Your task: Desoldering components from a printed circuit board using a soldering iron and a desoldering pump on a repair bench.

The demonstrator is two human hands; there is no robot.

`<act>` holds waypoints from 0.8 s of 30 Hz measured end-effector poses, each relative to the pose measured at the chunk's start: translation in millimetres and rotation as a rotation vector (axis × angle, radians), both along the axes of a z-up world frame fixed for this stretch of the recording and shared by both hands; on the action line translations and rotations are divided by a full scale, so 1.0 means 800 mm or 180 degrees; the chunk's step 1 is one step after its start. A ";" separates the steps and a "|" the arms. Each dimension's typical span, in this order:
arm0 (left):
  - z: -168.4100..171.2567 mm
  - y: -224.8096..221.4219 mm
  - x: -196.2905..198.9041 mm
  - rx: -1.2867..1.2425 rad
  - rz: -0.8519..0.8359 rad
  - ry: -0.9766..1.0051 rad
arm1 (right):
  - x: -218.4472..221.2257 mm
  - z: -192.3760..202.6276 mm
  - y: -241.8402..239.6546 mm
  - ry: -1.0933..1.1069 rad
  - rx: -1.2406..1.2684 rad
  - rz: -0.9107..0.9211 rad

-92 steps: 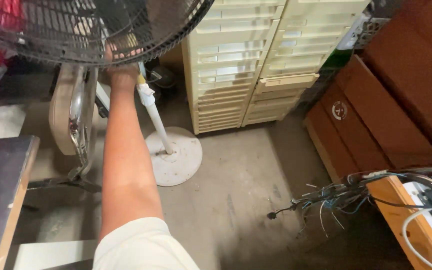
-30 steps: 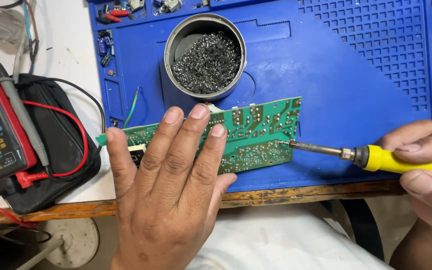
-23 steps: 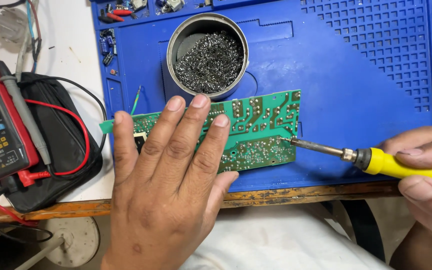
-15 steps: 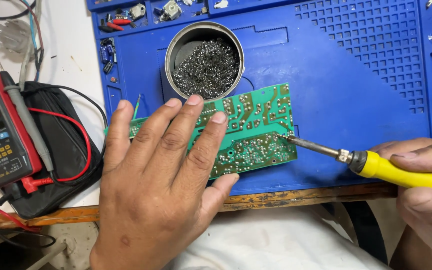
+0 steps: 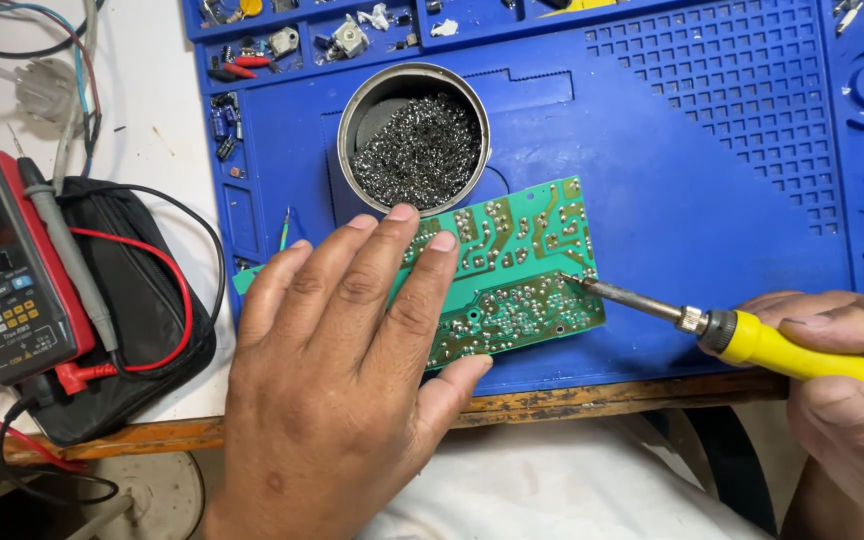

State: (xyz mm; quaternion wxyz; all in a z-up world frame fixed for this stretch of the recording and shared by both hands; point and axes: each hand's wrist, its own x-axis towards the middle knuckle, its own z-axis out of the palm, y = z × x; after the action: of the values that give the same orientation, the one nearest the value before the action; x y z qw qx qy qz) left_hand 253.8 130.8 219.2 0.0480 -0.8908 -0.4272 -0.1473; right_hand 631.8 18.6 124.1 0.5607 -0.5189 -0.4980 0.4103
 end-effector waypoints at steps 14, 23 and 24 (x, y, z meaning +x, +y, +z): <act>-0.003 -0.002 0.002 0.0050 0.0044 -0.0069 | -0.016 0.027 0.008 -0.0127 -0.0245 0.0096; -0.002 -0.004 0.002 0.0011 0.0060 -0.0062 | -0.005 0.015 0.010 -0.0019 -0.0166 0.0253; -0.002 -0.003 0.003 0.0011 0.0059 -0.0062 | -0.002 0.011 0.009 -0.0020 -0.0167 0.0251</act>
State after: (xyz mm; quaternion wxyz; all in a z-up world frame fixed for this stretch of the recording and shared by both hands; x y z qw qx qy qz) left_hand 255.9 128.1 217.6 0.0467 -0.8852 -0.4357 -0.1563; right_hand 630.0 25.9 133.0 0.5288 -0.5146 -0.5089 0.4434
